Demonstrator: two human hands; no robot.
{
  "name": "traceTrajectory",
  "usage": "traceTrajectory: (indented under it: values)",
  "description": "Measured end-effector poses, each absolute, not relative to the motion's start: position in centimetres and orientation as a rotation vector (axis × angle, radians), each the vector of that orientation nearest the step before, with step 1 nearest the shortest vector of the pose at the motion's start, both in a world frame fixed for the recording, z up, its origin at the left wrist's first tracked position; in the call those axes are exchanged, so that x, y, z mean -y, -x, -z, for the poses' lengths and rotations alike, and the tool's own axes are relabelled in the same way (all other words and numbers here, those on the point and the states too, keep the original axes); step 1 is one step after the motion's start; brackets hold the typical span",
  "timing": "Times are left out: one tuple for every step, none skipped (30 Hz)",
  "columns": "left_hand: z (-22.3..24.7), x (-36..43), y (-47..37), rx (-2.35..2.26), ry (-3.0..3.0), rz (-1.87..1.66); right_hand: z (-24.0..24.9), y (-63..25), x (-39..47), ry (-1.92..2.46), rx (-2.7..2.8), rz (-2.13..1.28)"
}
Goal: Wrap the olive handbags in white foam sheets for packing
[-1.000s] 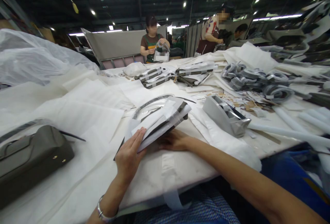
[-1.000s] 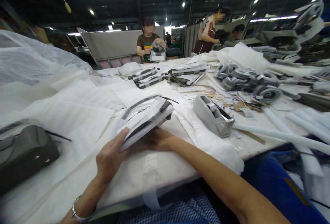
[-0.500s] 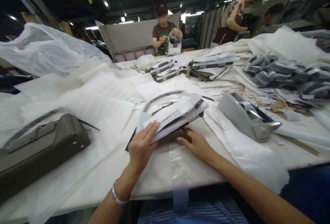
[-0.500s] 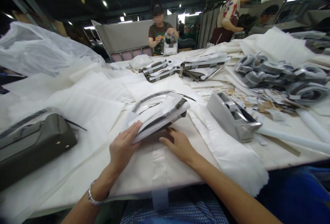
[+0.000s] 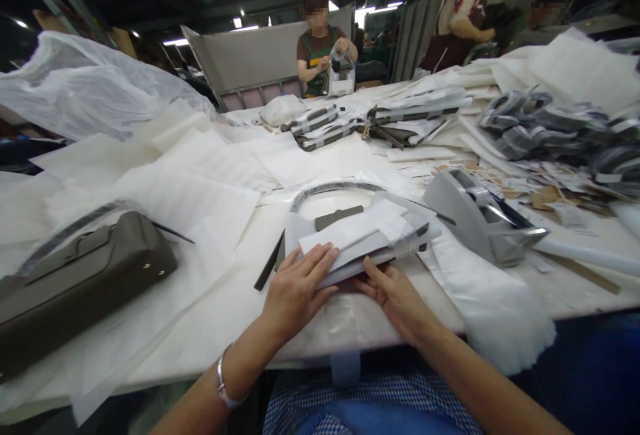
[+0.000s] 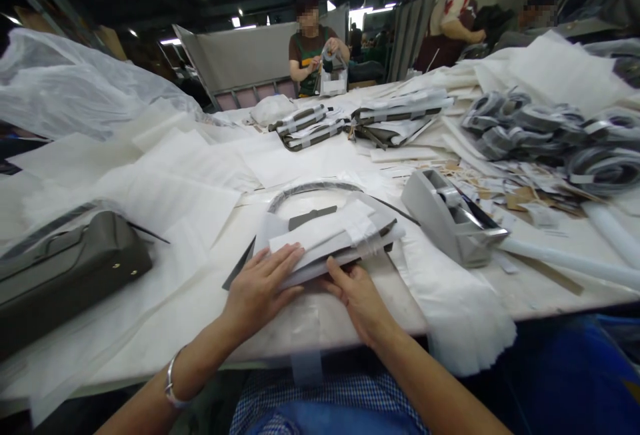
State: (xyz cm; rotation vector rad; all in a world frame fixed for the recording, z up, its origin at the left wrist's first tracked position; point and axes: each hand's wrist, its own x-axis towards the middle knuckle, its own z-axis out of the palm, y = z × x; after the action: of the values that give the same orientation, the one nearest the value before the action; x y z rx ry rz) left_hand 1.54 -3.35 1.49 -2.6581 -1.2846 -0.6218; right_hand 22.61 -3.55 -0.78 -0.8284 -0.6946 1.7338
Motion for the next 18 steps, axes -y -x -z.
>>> traceTrajectory:
  values:
    - [-1.9,3.2,-1.3,1.280,2.699,0.581,0.8,-22.6,3.5,0.825,0.691,-1.737]
    - [-2.3,3.1,-1.1,1.271,2.740,0.539,0.8,-22.6,3.4,0.822,0.685,-1.740]
    - [-2.7,2.9,-0.9,1.263,2.777,0.502,0.9,-22.6,3.5,0.823,0.677,-1.743]
    - [-3.0,2.7,-0.6,1.261,2.807,0.477,0.9,-22.6,3.6,0.829,0.669,-1.743]
    - [-3.2,2.4,-0.3,1.269,2.825,0.470,0.9,-22.5,3.7,0.841,0.660,-1.742]
    - [-3.4,2.2,-0.1,1.285,2.829,0.481,0.9,-22.5,3.8,0.858,0.648,-1.737]
    - [-3.5,1.9,0.1,1.303,2.820,0.507,0.8,-22.4,4.0,0.879,0.632,-1.726]
    - [-3.5,1.7,0.3,1.318,2.805,0.537,0.7,-22.3,4.1,0.901,0.615,-1.712]
    - [-3.4,1.5,0.4,1.325,2.788,0.566,0.7,-22.2,4.2,0.920,0.594,-1.698]
    - [-3.2,1.3,0.5,1.320,2.775,0.588,0.6,-22.0,4.2,0.935,0.572,-1.683]
    - [-3.0,1.1,0.5,1.304,2.766,0.602,0.5,-21.8,4.2,0.947,0.552,-1.669]
    - [-2.7,1.1,0.4,1.284,2.756,0.617,0.4,-21.6,4.2,0.957,0.537,-1.656]
    - [-2.4,1.0,0.3,1.265,2.741,0.633,0.4,-21.5,4.2,0.965,0.529,-1.645]
    - [-2.0,1.1,0.2,1.245,2.722,0.651,0.3,-21.4,4.2,0.972,0.526,-1.635]
    - [-1.7,1.1,0.2,1.223,2.701,0.670,0.2,-21.3,4.1,0.979,0.526,-1.624]
    - [-1.4,1.2,0.1,1.202,2.679,0.691,0.1,-21.2,4.1,0.983,0.532,-1.616]
    - [-1.2,1.3,0.1,1.180,2.659,0.713,-0.1,-21.2,4.2,0.983,0.540,-1.611]
    - [-1.1,1.4,0.2,1.157,2.642,0.736,-0.4,-21.2,4.4,0.976,0.552,-1.608]
